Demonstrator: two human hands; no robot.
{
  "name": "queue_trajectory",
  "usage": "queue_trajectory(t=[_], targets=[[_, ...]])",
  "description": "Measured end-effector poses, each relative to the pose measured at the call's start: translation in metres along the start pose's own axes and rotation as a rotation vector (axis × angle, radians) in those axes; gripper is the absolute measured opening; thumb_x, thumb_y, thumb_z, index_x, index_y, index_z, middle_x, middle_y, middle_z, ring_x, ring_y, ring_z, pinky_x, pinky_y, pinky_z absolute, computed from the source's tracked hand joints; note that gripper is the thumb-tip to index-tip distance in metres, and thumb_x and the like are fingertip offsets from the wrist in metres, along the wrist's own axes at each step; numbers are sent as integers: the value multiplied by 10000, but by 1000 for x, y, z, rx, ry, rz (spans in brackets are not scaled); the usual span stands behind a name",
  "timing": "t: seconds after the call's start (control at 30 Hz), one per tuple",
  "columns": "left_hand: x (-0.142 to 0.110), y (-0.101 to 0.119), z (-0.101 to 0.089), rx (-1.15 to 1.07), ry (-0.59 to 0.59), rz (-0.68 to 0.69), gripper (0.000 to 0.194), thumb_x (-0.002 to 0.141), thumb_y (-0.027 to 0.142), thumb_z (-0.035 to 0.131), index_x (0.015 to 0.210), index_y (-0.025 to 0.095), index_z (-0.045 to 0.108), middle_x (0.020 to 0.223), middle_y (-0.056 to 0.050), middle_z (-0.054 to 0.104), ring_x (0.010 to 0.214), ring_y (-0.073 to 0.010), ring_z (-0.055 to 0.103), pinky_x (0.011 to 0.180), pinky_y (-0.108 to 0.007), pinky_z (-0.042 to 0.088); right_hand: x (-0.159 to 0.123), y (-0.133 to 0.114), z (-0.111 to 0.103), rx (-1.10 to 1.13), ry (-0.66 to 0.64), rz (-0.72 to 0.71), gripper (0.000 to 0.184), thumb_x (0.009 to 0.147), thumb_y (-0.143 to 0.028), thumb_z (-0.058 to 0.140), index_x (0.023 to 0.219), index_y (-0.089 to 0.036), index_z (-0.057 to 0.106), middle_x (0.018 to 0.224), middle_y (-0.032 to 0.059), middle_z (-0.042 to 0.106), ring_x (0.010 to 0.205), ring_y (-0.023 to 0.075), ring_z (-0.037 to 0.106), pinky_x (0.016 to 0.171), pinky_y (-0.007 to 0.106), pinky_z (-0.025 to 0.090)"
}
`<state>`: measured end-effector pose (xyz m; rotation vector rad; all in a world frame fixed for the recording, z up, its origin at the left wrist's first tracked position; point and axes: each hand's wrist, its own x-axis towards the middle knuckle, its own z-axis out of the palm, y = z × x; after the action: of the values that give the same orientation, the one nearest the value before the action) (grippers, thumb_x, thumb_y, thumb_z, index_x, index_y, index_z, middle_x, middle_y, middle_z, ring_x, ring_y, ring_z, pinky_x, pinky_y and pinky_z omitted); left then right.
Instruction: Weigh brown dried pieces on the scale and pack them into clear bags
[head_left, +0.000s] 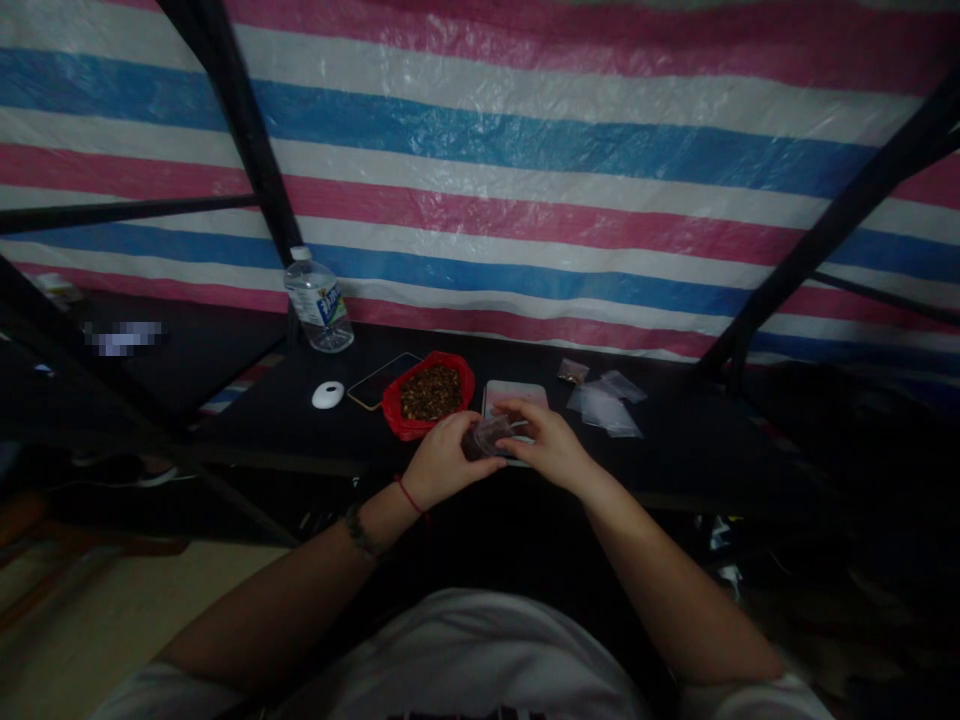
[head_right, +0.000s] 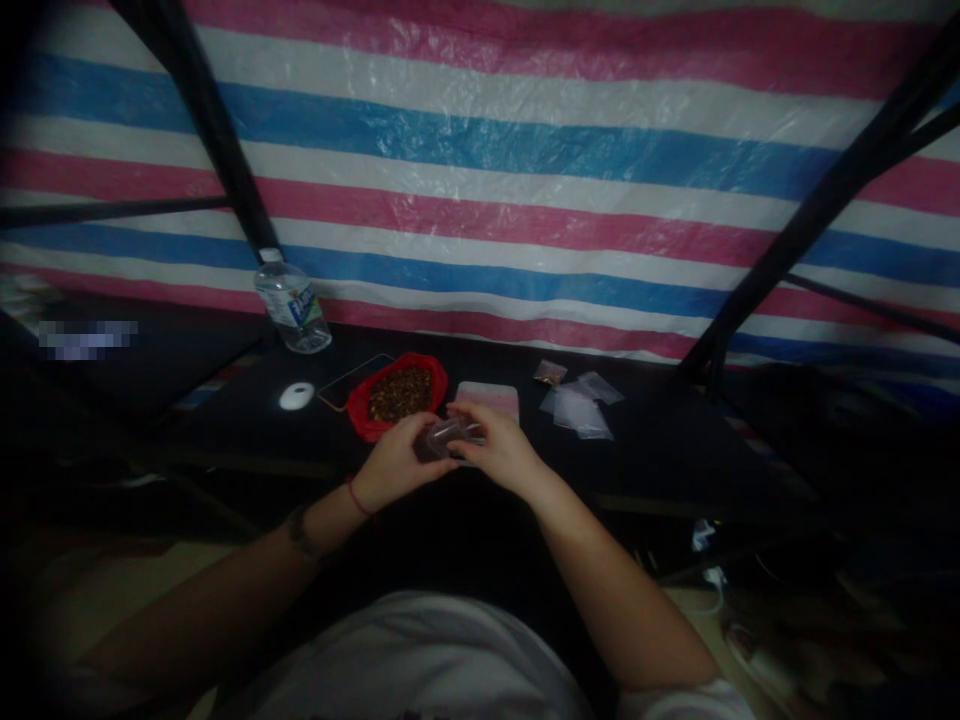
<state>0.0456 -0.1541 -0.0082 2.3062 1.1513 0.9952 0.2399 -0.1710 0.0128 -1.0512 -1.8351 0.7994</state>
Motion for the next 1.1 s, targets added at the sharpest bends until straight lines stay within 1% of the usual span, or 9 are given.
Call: queue_trajectory(t=[0.17, 0.3, 0.4, 0.6, 0.73, 0.87, 0.9, 1.0, 1.1], targets=[[-3, 7, 4, -84, 13, -22, 582, 619, 439, 778, 1086, 175, 552, 1058, -92, 639, 973, -262, 613, 867, -393, 486, -2, -7, -2, 1, -14, -23, 489, 763, -160, 655, 1238, -244, 578, 1235, 67, 619, 1063, 198, 625, 900, 345, 530], [-3, 9, 6, -161, 40, -52, 500, 673, 383, 736, 1092, 179, 552, 1048, -91, 640, 961, -250, 612, 859, -387, 485, -2, -8, -4, -11, -54, -56, 505, 793, -166, 632, 1280, -273, 553, 1276, 60, 597, 1123, 215, 597, 961, 386, 496], [-2, 6, 7, -250, 53, -87, 460, 688, 366, 721, 1072, 180, 549, 1026, -76, 642, 928, -229, 615, 834, -369, 493, -2, -9, -5, -38, -42, -86, 529, 810, -181, 617, 1318, -287, 517, 1311, 60, 567, 1168, 224, 565, 985, 401, 475], [3, -7, 8, -373, 76, -127, 389, 715, 333, 697, 1044, 187, 547, 927, -33, 646, 844, -182, 630, 779, -318, 504, 1, -9, -11, -254, 17, -110, 584, 734, -123, 625, 1291, -274, 539, 1206, 93, 563, 1045, 224, 587, 889, 394, 513], [8, -19, 9, -383, 75, -148, 357, 725, 323, 685, 1023, 174, 558, 916, -42, 654, 830, -176, 633, 785, -321, 501, 12, 20, -17, -318, 82, -65, 485, 705, -129, 607, 1181, -220, 605, 1089, 86, 571, 967, 199, 585, 855, 359, 512], [11, -31, 9, -369, 106, -166, 360, 731, 330, 673, 1032, 174, 554, 920, -47, 662, 839, -181, 639, 807, -339, 501, 31, 67, -22, -331, 289, 71, 400, 692, -235, 654, 1087, -183, 616, 1002, 60, 621, 964, 203, 588, 913, 385, 467], [12, -33, 8, -362, 121, -173, 376, 726, 335, 676, 1042, 177, 549, 926, -47, 663, 847, -185, 641, 814, -344, 502, 34, 77, -22, -339, 313, 120, 391, 684, -244, 660, 1067, -180, 617, 979, 53, 633, 942, 201, 596, 909, 388, 464], [14, -40, 4, -348, 161, -181, 433, 728, 349, 671, 1102, 188, 524, 948, -44, 666, 880, -197, 646, 839, -357, 502, 40, 98, -23, -317, 310, 244, 401, 657, -241, 676, 1047, -175, 611, 958, 49, 652, 874, 191, 620, 869, 378, 478], [16, -43, -4, -320, 220, -194, 439, 758, 362, 631, 1147, 195, 510, 966, -44, 663, 894, -201, 645, 844, -360, 503, 41, 101, -28, -370, 303, 232, 483, 619, -245, 714, 1086, -187, 602, 1057, 69, 642, 989, 222, 604, 932, 411, 448]])
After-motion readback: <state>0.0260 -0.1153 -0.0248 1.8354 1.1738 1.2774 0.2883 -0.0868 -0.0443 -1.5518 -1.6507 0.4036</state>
